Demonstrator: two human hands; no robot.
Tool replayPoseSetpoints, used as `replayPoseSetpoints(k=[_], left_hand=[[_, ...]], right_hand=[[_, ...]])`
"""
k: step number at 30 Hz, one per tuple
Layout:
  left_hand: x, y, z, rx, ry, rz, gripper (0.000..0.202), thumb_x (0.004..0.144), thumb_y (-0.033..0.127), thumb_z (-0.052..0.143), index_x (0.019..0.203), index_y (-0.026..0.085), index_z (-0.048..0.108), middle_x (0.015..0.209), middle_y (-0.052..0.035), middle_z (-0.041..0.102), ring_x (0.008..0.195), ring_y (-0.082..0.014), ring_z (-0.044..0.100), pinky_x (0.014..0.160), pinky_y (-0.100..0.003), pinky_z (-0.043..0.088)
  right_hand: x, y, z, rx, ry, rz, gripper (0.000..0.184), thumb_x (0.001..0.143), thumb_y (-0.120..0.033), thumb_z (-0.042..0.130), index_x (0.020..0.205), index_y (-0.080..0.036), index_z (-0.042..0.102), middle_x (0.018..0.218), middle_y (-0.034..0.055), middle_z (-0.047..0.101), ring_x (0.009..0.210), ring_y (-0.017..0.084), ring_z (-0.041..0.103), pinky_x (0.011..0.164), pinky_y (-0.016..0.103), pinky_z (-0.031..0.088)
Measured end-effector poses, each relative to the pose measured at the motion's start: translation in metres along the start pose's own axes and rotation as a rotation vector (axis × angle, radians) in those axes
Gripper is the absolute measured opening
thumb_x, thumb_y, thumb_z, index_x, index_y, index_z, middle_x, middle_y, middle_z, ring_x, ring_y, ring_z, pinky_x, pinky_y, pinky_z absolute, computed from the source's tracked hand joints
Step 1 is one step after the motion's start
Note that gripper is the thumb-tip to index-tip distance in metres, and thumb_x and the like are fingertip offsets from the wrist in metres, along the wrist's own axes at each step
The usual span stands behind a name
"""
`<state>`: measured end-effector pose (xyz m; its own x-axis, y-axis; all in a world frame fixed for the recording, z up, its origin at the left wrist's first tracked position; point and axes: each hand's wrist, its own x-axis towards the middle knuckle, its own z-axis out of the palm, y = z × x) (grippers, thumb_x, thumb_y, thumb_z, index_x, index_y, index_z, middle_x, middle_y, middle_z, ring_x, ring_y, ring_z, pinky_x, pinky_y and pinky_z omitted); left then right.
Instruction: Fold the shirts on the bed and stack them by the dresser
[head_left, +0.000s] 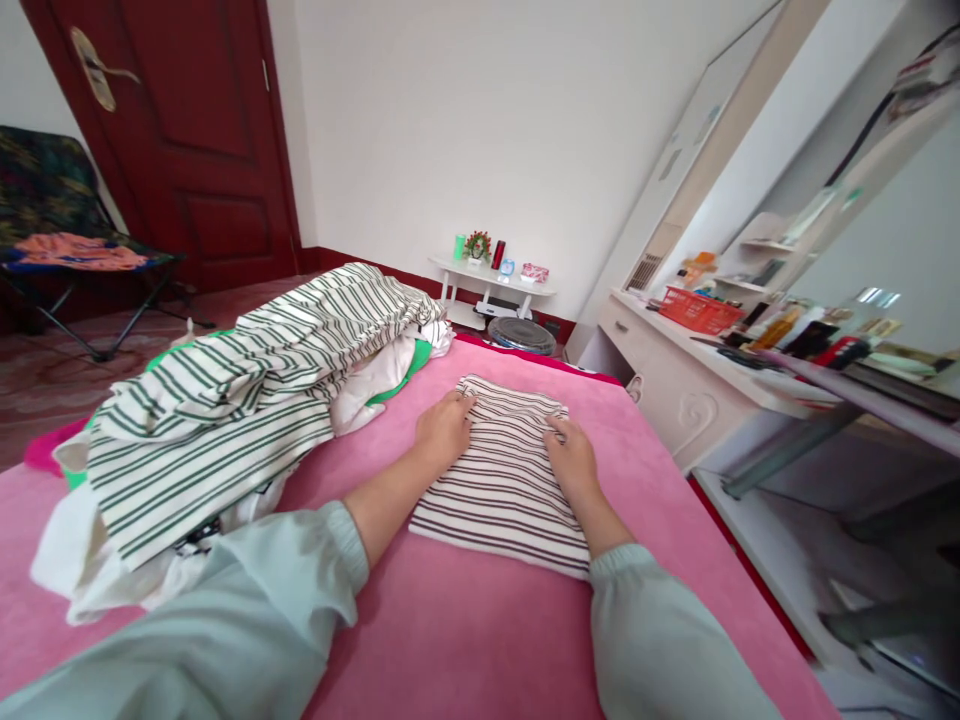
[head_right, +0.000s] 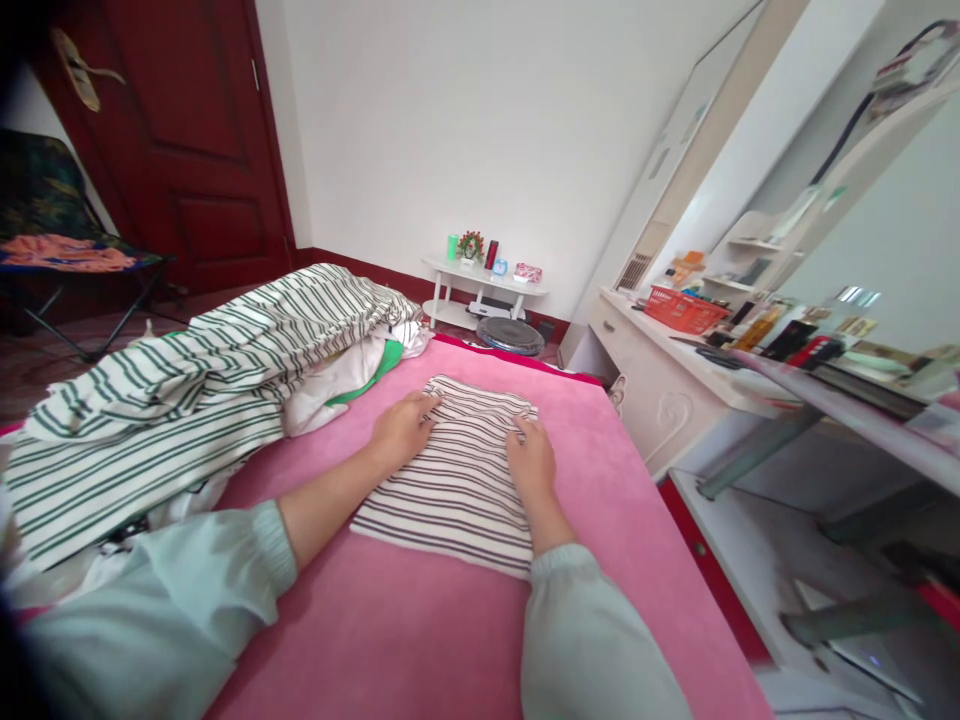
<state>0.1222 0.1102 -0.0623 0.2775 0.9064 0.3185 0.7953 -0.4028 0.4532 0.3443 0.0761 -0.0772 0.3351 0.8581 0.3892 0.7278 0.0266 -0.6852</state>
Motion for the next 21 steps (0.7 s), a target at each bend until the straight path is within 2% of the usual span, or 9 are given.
replayPoseSetpoints(k=[2,4,7,10,12,14,16,19,21], left_hand=[[-0.003,0.0,0.0,0.049,-0.016,-0.025,0.04,0.085,0.02,0.051,0.124,0.029,0.055,0.125,-0.0043,0.053,0.106,-0.022,0.057,0.087,-0.033,0.049],[-0.006,0.003,-0.005,0.097,0.029,-0.021,0.043,0.084,0.021,0.053,0.126,0.029,0.053,0.136,-0.0072,0.044,0.116,-0.0254,0.05,0.091,-0.038,0.047],[-0.013,0.012,-0.015,0.147,0.066,0.094,0.042,0.084,0.024,0.056,0.126,0.024,0.054,0.146,-0.01,0.031,0.131,-0.0287,0.034,0.105,-0.044,0.035],[-0.025,0.023,-0.019,0.133,-0.018,0.273,0.044,0.086,0.035,0.055,0.128,0.022,0.052,0.148,-0.0091,0.031,0.139,-0.0276,0.022,0.113,-0.046,0.021],[-0.035,0.027,-0.017,0.104,-0.089,0.317,0.053,0.088,0.043,0.051,0.135,0.021,0.044,0.15,-0.01,0.029,0.14,-0.0272,0.018,0.114,-0.045,0.019],[-0.045,0.027,-0.012,0.075,-0.146,0.295,0.062,0.09,0.049,0.045,0.143,0.02,0.033,0.153,-0.0121,0.023,0.141,-0.0276,0.017,0.113,-0.044,0.021],[-0.054,0.023,-0.007,0.073,-0.191,0.252,0.066,0.091,0.054,0.038,0.146,0.02,0.027,0.154,-0.0127,0.02,0.141,-0.029,0.015,0.112,-0.045,0.021],[-0.067,0.016,-0.006,0.112,-0.247,0.216,0.067,0.091,0.059,0.032,0.147,0.023,0.025,0.155,-0.0117,0.017,0.142,-0.0318,0.009,0.112,-0.049,0.017],[-0.077,0.012,-0.009,0.127,-0.267,0.228,0.068,0.09,0.061,0.03,0.147,0.024,0.025,0.155,-0.0107,0.014,0.142,-0.0322,0.007,0.112,-0.049,0.015]], right_hand=[[-0.004,0.005,0.005,-0.082,-0.002,0.007,0.043,0.077,-0.024,0.047,0.115,-0.018,0.065,0.118,0.0107,0.061,0.11,0.025,0.056,0.099,0.042,0.041],[-0.006,0.009,0.006,-0.068,-0.011,-0.01,0.042,0.078,-0.027,0.048,0.116,-0.02,0.065,0.118,0.0097,0.06,0.109,0.024,0.056,0.098,0.041,0.042],[-0.004,0.016,0.005,0.077,0.002,-0.031,0.043,0.076,-0.032,0.054,0.115,-0.019,0.064,0.118,0.0089,0.062,0.112,0.024,0.055,0.1,0.04,0.04],[-0.004,0.022,0.002,0.238,0.018,-0.026,0.046,0.074,-0.034,0.057,0.118,-0.018,0.062,0.122,0.0084,0.061,0.116,0.023,0.053,0.104,0.042,0.037],[-0.007,0.023,0.0,0.323,0.001,-0.022,0.049,0.074,-0.034,0.059,0.12,-0.017,0.06,0.127,0.0085,0.059,0.119,0.023,0.051,0.107,0.042,0.034],[-0.013,0.021,-0.004,0.406,-0.036,0.0,0.053,0.072,-0.035,0.062,0.123,-0.018,0.057,0.131,0.0086,0.056,0.122,0.023,0.049,0.108,0.042,0.033],[-0.022,0.017,-0.011,0.507,-0.101,0.054,0.059,0.071,-0.036,0.064,0.126,-0.019,0.054,0.132,0.0091,0.055,0.12,0.024,0.052,0.106,0.043,0.036],[-0.041,0.009,-0.024,0.628,-0.186,0.105,0.065,0.068,-0.037,0.068,0.129,-0.02,0.052,0.133,0.01,0.054,0.116,0.025,0.056,0.102,0.044,0.041],[-0.056,0.004,-0.034,0.654,-0.212,0.08,0.064,0.068,-0.037,0.07,0.128,-0.021,0.053,0.133,0.0091,0.055,0.118,0.025,0.054,0.103,0.045,0.04]])
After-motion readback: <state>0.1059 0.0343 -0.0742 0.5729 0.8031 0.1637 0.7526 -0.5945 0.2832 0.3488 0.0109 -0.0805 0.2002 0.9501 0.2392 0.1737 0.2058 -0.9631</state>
